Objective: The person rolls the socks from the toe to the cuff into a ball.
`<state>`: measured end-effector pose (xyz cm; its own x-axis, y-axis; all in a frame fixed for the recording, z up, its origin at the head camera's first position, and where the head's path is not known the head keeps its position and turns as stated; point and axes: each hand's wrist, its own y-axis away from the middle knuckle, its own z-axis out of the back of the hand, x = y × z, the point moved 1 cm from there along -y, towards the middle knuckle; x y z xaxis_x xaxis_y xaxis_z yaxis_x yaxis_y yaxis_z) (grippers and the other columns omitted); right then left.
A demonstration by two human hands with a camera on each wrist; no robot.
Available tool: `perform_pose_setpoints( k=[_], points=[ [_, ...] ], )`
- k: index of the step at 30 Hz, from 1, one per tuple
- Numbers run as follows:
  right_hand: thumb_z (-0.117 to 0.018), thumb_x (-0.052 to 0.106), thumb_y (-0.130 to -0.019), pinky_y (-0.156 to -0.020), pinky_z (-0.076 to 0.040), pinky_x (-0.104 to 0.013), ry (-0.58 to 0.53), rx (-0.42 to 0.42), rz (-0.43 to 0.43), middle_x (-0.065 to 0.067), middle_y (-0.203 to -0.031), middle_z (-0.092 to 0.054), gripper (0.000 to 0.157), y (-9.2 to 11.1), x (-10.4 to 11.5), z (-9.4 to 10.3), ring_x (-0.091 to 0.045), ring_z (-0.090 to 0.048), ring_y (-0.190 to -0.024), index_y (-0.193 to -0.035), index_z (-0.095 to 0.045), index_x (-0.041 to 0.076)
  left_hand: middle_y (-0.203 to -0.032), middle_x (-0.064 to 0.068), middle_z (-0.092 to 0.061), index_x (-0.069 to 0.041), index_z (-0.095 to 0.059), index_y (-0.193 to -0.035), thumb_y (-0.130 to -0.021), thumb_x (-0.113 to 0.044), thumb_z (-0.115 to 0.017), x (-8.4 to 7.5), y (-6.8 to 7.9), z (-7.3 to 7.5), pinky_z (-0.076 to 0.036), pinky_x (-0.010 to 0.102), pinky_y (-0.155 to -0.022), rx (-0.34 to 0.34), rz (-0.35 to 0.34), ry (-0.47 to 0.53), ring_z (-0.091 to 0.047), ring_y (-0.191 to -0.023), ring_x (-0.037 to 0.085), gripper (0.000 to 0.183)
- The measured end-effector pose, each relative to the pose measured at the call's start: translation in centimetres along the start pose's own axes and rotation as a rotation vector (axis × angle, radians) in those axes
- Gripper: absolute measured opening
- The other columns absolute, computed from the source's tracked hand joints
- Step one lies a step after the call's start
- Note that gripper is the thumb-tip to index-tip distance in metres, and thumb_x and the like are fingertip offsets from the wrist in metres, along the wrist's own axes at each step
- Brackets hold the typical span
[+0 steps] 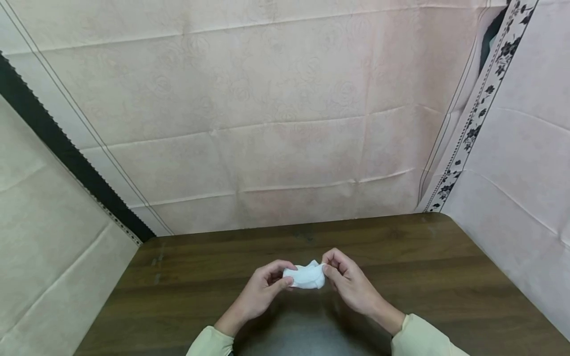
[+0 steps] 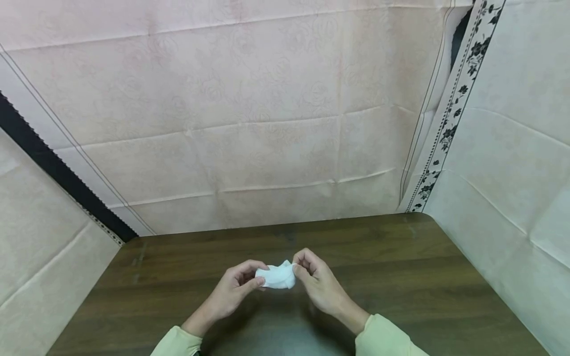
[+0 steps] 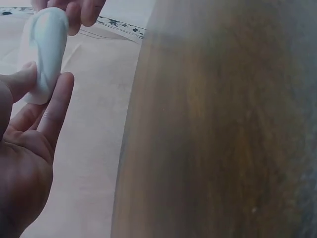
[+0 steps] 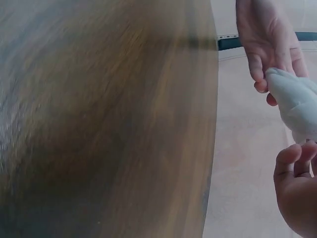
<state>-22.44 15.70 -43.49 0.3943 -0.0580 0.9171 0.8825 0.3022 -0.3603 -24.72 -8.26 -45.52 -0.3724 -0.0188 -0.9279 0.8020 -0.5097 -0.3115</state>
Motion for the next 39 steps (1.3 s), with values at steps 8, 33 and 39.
perform_pose_setpoints(
  k=[8, 33, 39],
  points=[
    [-0.053, 0.008, -0.105, -0.066, -0.048, -0.03, 0.139, 0.065, 0.029, -0.007, -0.089, -0.055, 0.005, 0.1, -0.2, 0.1, -0.016, -0.054, -0.079, -0.101, -0.056, 0.011, -0.111, 0.002, -0.068, -0.014, -0.068, -0.114, -0.097, -0.016, -0.067, -0.5, 0.1, -0.2, -0.056, 0.032, -0.079, -0.016, 0.048, -0.157, -0.064, -0.094, 0.017, 0.017],
    [-0.069, 0.004, -0.094, -0.062, -0.047, -0.027, 0.253, 0.002, 0.095, 0.002, -0.094, -0.069, 0.012, 0.0, -0.3, -0.1, -0.014, -0.056, -0.075, -0.095, -0.067, 0.016, -0.092, 0.002, -0.071, -0.009, -0.079, -0.094, -0.09, -0.007, -0.075, -0.6, -0.1, -0.1, -0.054, 0.028, -0.07, -0.176, 0.017, -0.21, -0.065, -0.083, 0.014, 0.006],
    [-0.064, 0.006, -0.099, -0.066, -0.048, -0.027, 0.18, 0.033, -0.001, -0.001, -0.091, -0.063, 0.008, 0.0, -0.2, -0.2, -0.015, -0.056, -0.079, -0.097, -0.063, 0.014, -0.093, 0.002, -0.074, -0.011, -0.08, -0.098, -0.091, -0.017, -0.075, 0.1, 0.1, 0.4, -0.055, 0.029, -0.071, -0.141, 0.058, -0.133, -0.067, -0.083, 0.016, 0.01]
  ],
)
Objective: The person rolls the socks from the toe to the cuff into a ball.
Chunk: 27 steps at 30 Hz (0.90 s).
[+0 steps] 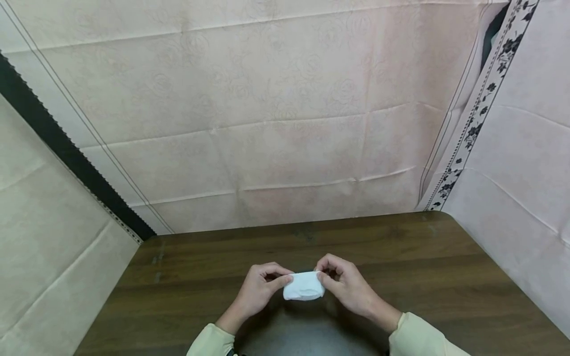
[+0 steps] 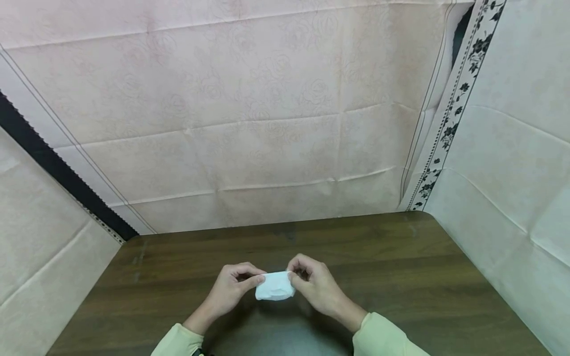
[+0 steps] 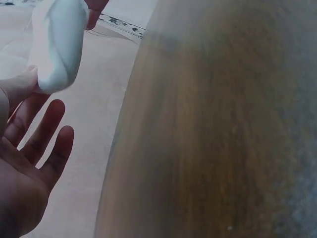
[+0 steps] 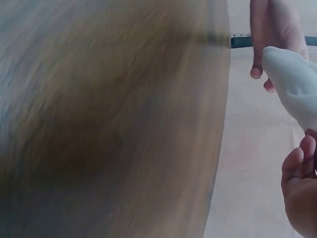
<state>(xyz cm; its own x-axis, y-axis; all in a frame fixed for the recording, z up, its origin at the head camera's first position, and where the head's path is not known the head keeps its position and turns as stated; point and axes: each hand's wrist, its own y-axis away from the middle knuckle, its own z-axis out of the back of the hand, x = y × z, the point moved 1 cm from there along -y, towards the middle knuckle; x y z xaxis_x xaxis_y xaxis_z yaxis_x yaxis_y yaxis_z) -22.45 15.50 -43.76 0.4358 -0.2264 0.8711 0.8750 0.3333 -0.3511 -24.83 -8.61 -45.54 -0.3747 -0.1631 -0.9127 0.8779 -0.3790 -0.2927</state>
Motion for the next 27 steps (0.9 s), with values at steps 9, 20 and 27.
perform_pose_setpoints(
  k=[9, 20, 27],
  points=[
    [-0.05, 0.007, -0.105, -0.063, -0.043, -0.027, -0.199, 0.043, -0.124, -0.005, -0.081, -0.058, 0.01, -0.3, -0.2, -0.4, -0.021, -0.051, -0.072, -0.104, -0.053, -0.002, -0.092, 0.007, -0.074, -0.006, -0.077, -0.1, -0.094, -0.017, -0.072, 0.7, -0.2, 0.0, -0.053, 0.028, -0.068, 0.012, 0.006, 0.022, -0.065, -0.079, 0.014, 0.014],
    [-0.045, 0.008, -0.107, -0.071, -0.045, -0.027, -0.182, 0.117, -0.152, -0.008, -0.088, -0.051, 0.011, -0.5, -0.6, -0.7, -0.019, -0.053, -0.081, -0.106, -0.051, -0.001, -0.092, 0.004, -0.068, 0.003, -0.067, -0.106, -0.099, -0.01, -0.064, 1.5, -0.3, 0.0, -0.049, 0.029, -0.075, 0.114, -0.011, 0.153, -0.06, -0.083, 0.013, 0.015],
    [-0.048, 0.005, -0.104, -0.062, -0.047, -0.025, -0.18, 0.199, -0.113, -0.009, -0.092, -0.053, 0.007, -0.7, -0.6, -0.8, -0.016, -0.056, -0.076, -0.103, -0.054, 0.002, -0.094, 0.002, -0.065, 0.009, -0.06, -0.108, -0.102, -0.007, -0.057, 1.6, 0.0, -0.3, -0.049, 0.028, -0.081, 0.309, -0.003, 0.252, -0.059, -0.088, 0.012, 0.017]
  ],
)
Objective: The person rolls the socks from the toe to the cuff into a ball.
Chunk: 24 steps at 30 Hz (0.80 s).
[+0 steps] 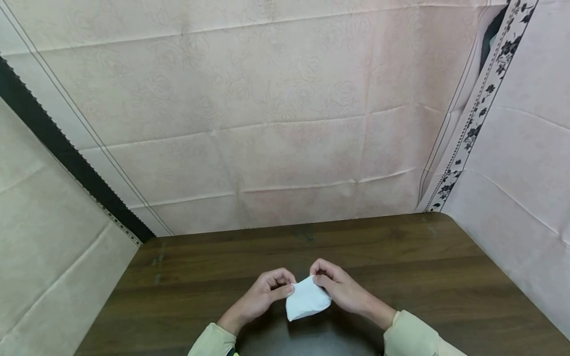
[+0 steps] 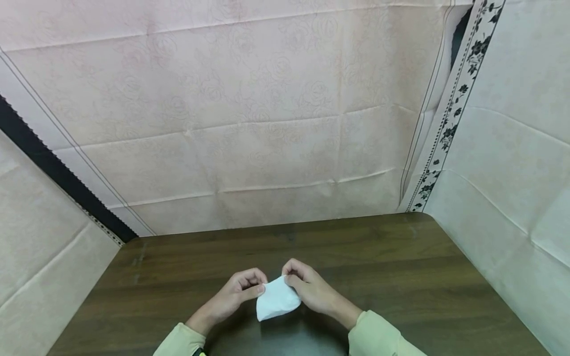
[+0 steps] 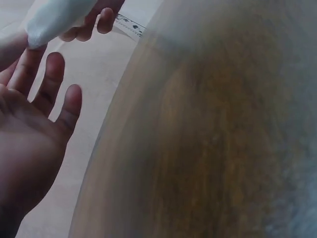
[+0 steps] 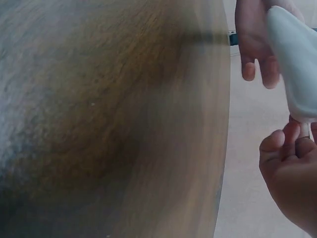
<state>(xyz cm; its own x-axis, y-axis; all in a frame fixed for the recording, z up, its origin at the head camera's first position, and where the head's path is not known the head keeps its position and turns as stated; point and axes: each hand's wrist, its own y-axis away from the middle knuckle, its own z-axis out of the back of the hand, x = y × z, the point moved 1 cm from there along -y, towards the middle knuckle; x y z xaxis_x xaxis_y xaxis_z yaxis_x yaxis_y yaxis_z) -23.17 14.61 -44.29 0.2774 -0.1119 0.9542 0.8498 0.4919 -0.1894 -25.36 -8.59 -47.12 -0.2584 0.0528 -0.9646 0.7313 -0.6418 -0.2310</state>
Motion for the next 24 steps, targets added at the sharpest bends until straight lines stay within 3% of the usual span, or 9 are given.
perform_pose_setpoints(
  k=[4, 9, 12, 18, 21, 24],
  points=[
    [-0.049, 0.005, -0.103, -0.06, -0.048, -0.025, 0.01, 0.023, -0.004, -0.009, -0.091, -0.056, 0.008, -0.2, 0.2, 0.0, -0.015, -0.057, -0.074, -0.103, -0.056, 0.001, -0.1, 0.007, -0.065, 0.007, -0.062, -0.113, -0.103, -0.01, -0.056, -0.2, 0.0, -0.4, -0.049, 0.028, -0.083, 0.014, 0.053, -0.015, -0.059, -0.091, 0.014, 0.02],
    [-0.052, 0.005, -0.103, -0.061, -0.05, -0.026, 0.057, -0.006, -0.011, -0.01, -0.092, -0.059, 0.008, -0.6, 0.3, 0.3, -0.017, -0.058, -0.076, -0.104, -0.059, 0.002, -0.108, 0.011, -0.067, 0.001, -0.067, -0.116, -0.102, -0.012, -0.058, -0.9, -0.3, -1.1, -0.049, 0.027, -0.083, -0.063, 0.107, -0.097, -0.061, -0.094, 0.014, 0.02],
    [-0.054, 0.006, -0.102, -0.061, -0.05, -0.027, 0.104, -0.02, -0.003, -0.01, -0.091, -0.06, 0.008, -0.8, 0.5, 0.5, -0.017, -0.057, -0.076, -0.102, -0.061, 0.003, -0.107, 0.01, -0.068, 0.001, -0.069, -0.113, -0.101, -0.011, -0.061, -1.3, -0.5, -1.6, -0.05, 0.026, -0.081, -0.098, 0.13, -0.11, -0.062, -0.093, 0.014, 0.018],
    [-0.056, 0.005, -0.1, -0.061, -0.05, -0.026, 0.141, -0.022, 0.001, -0.008, -0.09, -0.063, 0.008, -1.5, 0.6, 0.7, -0.017, -0.057, -0.074, -0.1, -0.064, 0.004, -0.1, 0.006, -0.068, 0.001, -0.069, -0.109, -0.098, -0.012, -0.066, -1.6, -1.1, -2.5, -0.051, 0.025, -0.075, -0.104, 0.154, -0.1, -0.064, -0.087, 0.013, 0.016],
    [-0.058, 0.005, -0.1, -0.061, -0.05, -0.027, 0.147, -0.042, -0.008, -0.009, -0.093, -0.064, 0.007, -1.7, 0.8, 0.8, -0.018, -0.058, -0.077, -0.102, -0.065, 0.004, -0.095, 0.006, -0.068, 0.003, -0.068, -0.104, -0.097, -0.01, -0.067, -1.6, -1.4, -2.9, -0.052, 0.025, -0.071, -0.153, 0.161, -0.083, -0.063, -0.084, 0.013, 0.015],
    [-0.061, 0.01, -0.1, -0.063, -0.051, -0.029, 0.166, -0.102, -0.038, -0.009, -0.098, -0.064, 0.009, -2.0, 0.9, 0.9, -0.02, -0.058, -0.082, -0.107, -0.064, 0.005, -0.093, 0.007, -0.068, 0.005, -0.068, -0.102, -0.096, -0.009, -0.068, -1.7, -1.7, -3.0, -0.052, 0.025, -0.069, -0.251, 0.171, -0.043, -0.063, -0.082, 0.014, 0.016]
  ],
)
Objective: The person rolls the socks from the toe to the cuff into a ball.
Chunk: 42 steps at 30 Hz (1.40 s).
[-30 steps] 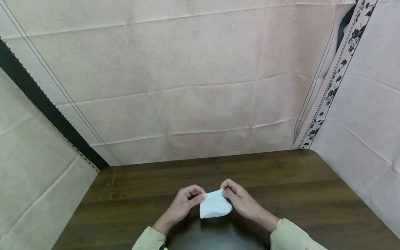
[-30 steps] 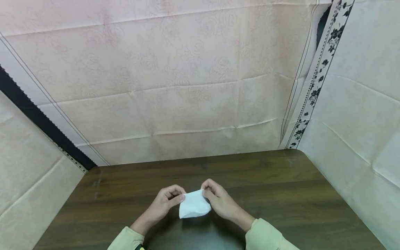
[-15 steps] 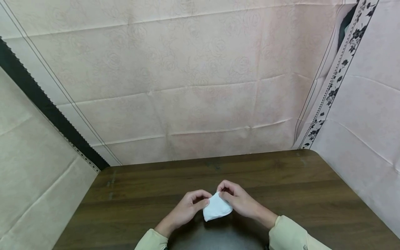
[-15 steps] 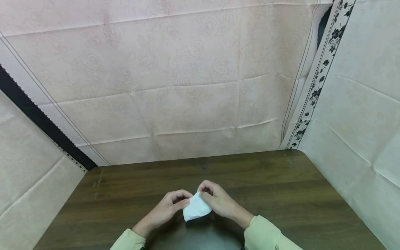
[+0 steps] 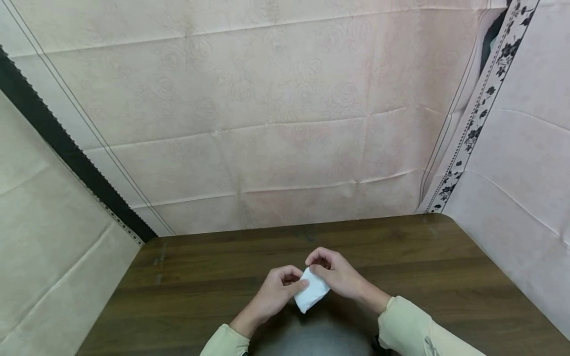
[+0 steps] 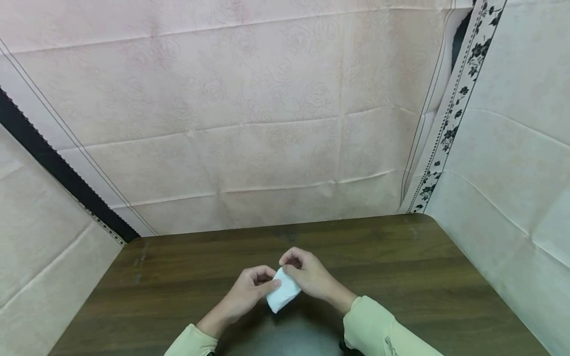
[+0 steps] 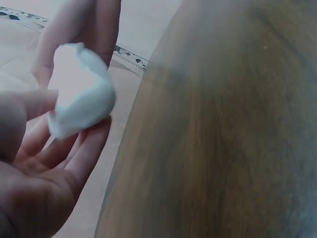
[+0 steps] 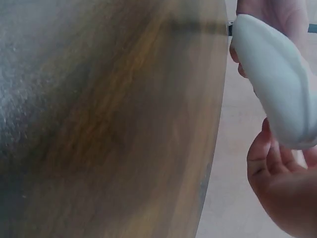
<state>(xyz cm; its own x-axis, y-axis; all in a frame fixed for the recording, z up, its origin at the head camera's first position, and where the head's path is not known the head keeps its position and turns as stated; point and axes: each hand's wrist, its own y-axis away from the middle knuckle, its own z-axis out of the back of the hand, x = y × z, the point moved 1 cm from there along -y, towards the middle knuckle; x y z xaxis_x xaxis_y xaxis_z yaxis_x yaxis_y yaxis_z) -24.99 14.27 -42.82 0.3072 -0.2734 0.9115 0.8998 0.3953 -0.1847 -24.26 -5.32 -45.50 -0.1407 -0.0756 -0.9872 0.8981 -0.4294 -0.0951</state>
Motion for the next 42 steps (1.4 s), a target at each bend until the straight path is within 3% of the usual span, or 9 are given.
perform_pose_setpoints(
  k=[5, 9, 17, 25, 32, 42],
  points=[
    [-0.07, 0.025, -0.096, -0.066, -0.05, -0.031, 0.03, -0.122, -0.098, -0.006, -0.102, -0.064, 0.028, -0.4, -0.1, 0.2, -0.02, -0.059, -0.086, -0.117, -0.062, 0.007, -0.094, 0.009, -0.067, 0.006, -0.067, -0.103, -0.095, -0.011, -0.07, 0.3, -0.5, 0.1, -0.055, 0.028, -0.067, -0.192, 0.033, 0.072, -0.064, -0.082, 0.016, 0.019],
    [-0.074, 0.026, -0.093, -0.068, -0.054, -0.034, -0.004, -0.15, -0.136, -0.008, -0.099, -0.066, 0.037, -0.5, -0.5, 0.1, -0.024, -0.063, -0.084, -0.119, -0.061, 0.003, -0.098, 0.012, -0.065, 0.007, -0.064, -0.106, -0.096, -0.012, -0.069, 0.5, -0.7, 0.2, -0.058, 0.034, -0.069, -0.27, 0.068, 0.137, -0.064, -0.084, 0.018, 0.022],
    [-0.075, 0.017, -0.093, -0.076, -0.057, -0.049, -0.058, -0.19, -0.136, -0.009, -0.096, -0.068, 0.031, -0.8, -1.2, 0.1, -0.025, -0.067, -0.083, -0.115, -0.064, -0.001, -0.103, 0.014, -0.066, 0.008, -0.064, -0.111, -0.098, -0.013, -0.067, 0.7, -0.9, 0.3, -0.059, 0.038, -0.076, -0.259, 0.099, 0.193, -0.066, -0.089, 0.021, 0.024],
    [-0.075, 0.015, -0.093, -0.071, -0.057, -0.045, -0.011, -0.219, -0.187, -0.007, -0.092, -0.069, 0.027, -1.1, -2.2, 0.1, -0.026, -0.066, -0.081, -0.112, -0.067, -0.002, -0.105, 0.015, -0.071, 0.007, -0.065, -0.119, -0.1, -0.016, -0.065, 1.1, -0.7, 0.9, -0.059, 0.04, -0.074, -0.238, 0.143, 0.157, -0.071, -0.089, 0.027, 0.03],
    [-0.077, 0.019, -0.091, -0.059, -0.054, -0.034, 0.076, -0.217, -0.242, -0.004, -0.088, -0.068, 0.028, -1.0, -3.3, -0.3, -0.02, -0.063, -0.071, -0.11, -0.068, 0.002, -0.11, 0.019, -0.069, 0.009, -0.062, -0.122, -0.098, -0.014, -0.067, 1.2, -0.3, 1.4, -0.059, 0.043, -0.075, -0.257, 0.162, 0.142, -0.071, -0.089, 0.029, 0.034],
    [-0.078, 0.018, -0.089, -0.061, -0.056, -0.036, 0.1, -0.215, -0.276, -0.004, -0.084, -0.066, 0.026, -1.0, -4.2, -0.4, -0.019, -0.062, -0.067, -0.108, -0.068, 0.002, -0.113, 0.022, -0.066, 0.009, -0.062, -0.122, -0.098, -0.012, -0.066, 1.8, -0.2, 1.9, -0.059, 0.044, -0.074, -0.261, 0.167, 0.116, -0.07, -0.096, 0.038, 0.033]
  ],
)
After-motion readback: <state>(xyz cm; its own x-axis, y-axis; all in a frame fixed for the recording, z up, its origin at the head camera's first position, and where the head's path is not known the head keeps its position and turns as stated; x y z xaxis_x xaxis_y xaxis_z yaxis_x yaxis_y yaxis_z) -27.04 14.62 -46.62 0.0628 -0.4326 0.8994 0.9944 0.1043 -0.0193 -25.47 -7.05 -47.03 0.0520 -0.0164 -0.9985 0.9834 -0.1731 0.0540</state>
